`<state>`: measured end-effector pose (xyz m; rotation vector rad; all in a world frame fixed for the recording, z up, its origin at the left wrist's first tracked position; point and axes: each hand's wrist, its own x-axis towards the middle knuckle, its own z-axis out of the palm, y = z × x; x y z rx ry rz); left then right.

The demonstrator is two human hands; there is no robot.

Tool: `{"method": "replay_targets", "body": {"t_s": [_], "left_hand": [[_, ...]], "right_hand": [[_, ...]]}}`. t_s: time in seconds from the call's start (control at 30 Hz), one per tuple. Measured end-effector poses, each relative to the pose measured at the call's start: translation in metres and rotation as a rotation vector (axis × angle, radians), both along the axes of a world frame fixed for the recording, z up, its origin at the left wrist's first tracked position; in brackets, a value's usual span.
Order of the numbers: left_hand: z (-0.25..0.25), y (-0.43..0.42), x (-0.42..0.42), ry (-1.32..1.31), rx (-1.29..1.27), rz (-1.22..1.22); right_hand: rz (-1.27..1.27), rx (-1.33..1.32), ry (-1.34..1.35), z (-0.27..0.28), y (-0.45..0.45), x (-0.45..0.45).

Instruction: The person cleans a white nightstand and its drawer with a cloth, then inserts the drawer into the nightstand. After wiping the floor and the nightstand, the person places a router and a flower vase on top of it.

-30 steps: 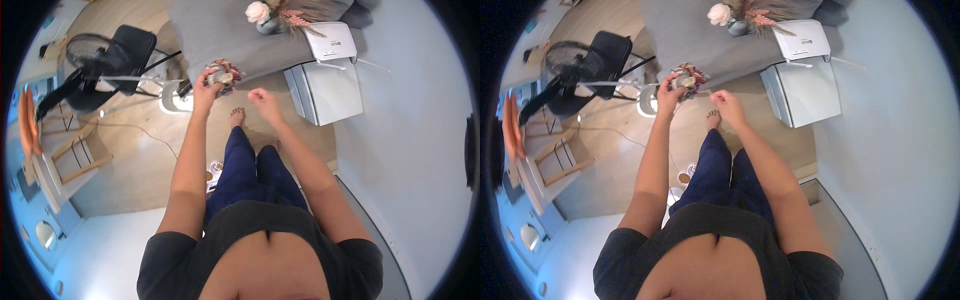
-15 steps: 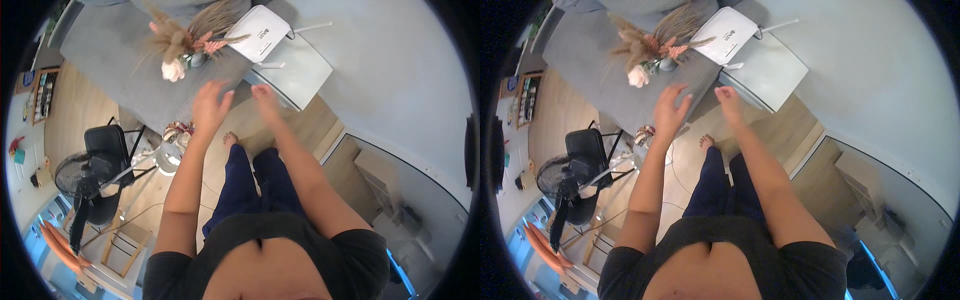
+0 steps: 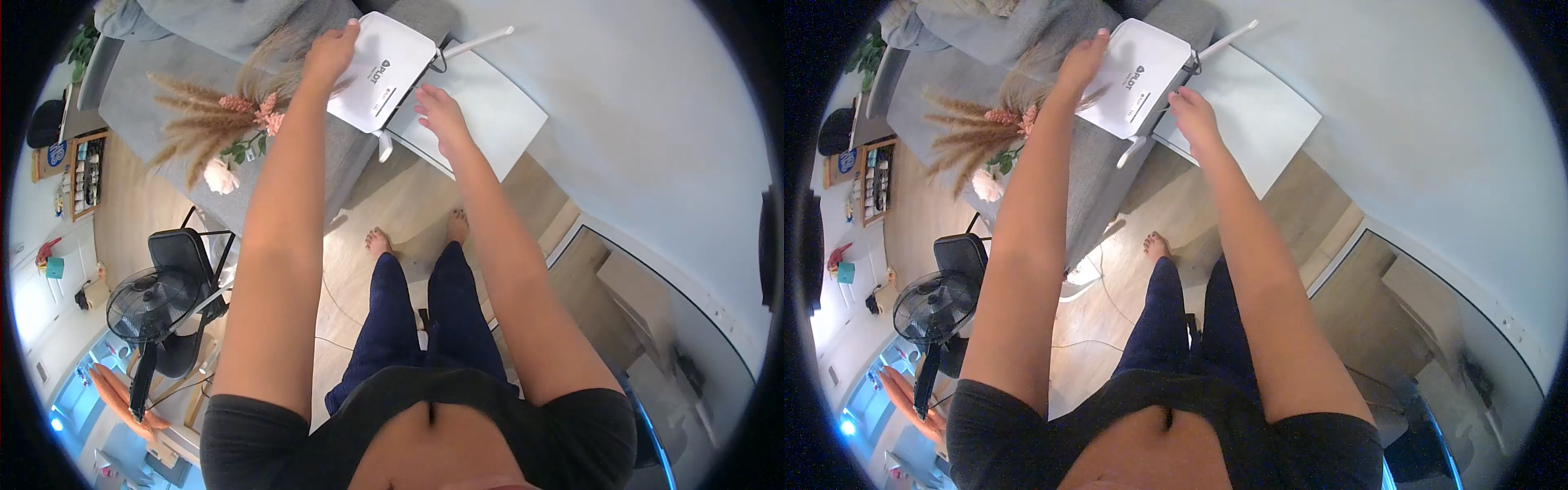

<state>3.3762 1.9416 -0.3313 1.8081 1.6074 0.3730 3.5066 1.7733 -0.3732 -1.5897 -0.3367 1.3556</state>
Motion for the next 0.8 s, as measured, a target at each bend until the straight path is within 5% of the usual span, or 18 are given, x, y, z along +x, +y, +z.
{"method": "replay_targets", "body": {"t_s": [0.03, 0.1, 0.3, 0.43, 0.53, 0.6, 0.63, 0.7, 0.8], "left_hand": [[-0.002, 0.002, 0.0, 0.027, -0.013, 0.003], [-0.008, 0.01, -0.001, 0.053, -0.024, 0.007], [-0.012, 0.01, -0.006, 0.013, -0.065, 0.037], [-0.005, 0.004, -0.007, 0.022, -0.1, 0.062], [-0.008, 0.008, -0.011, 0.052, -0.096, 0.021], [-0.008, 0.011, -0.013, 0.056, -0.089, 0.002], [-0.006, 0.011, -0.013, 0.071, -0.106, 0.0], [-0.007, 0.011, -0.012, 0.086, -0.124, -0.005], [-0.009, 0.012, -0.009, 0.119, -0.109, -0.013]], "right_hand": [[0.003, -0.002, 0.007, 0.005, 0.001, 0.002], [0.189, 0.072, -0.906, 0.019, -0.001, 0.003], [0.518, -0.018, -1.311, 0.027, 0.041, 0.016], [0.606, -0.033, -1.31, 0.028, 0.045, 0.016], [0.865, 0.278, -1.194, 0.028, 0.013, 0.014], [0.973, 0.237, -0.288, 0.031, -0.012, 0.019], [0.976, 0.231, -0.29, 0.028, -0.015, 0.024], [0.534, -0.131, -0.257, 0.021, -0.015, 0.031], [0.207, 0.061, 0.0, 0.005, -0.003, 0.023]]}}
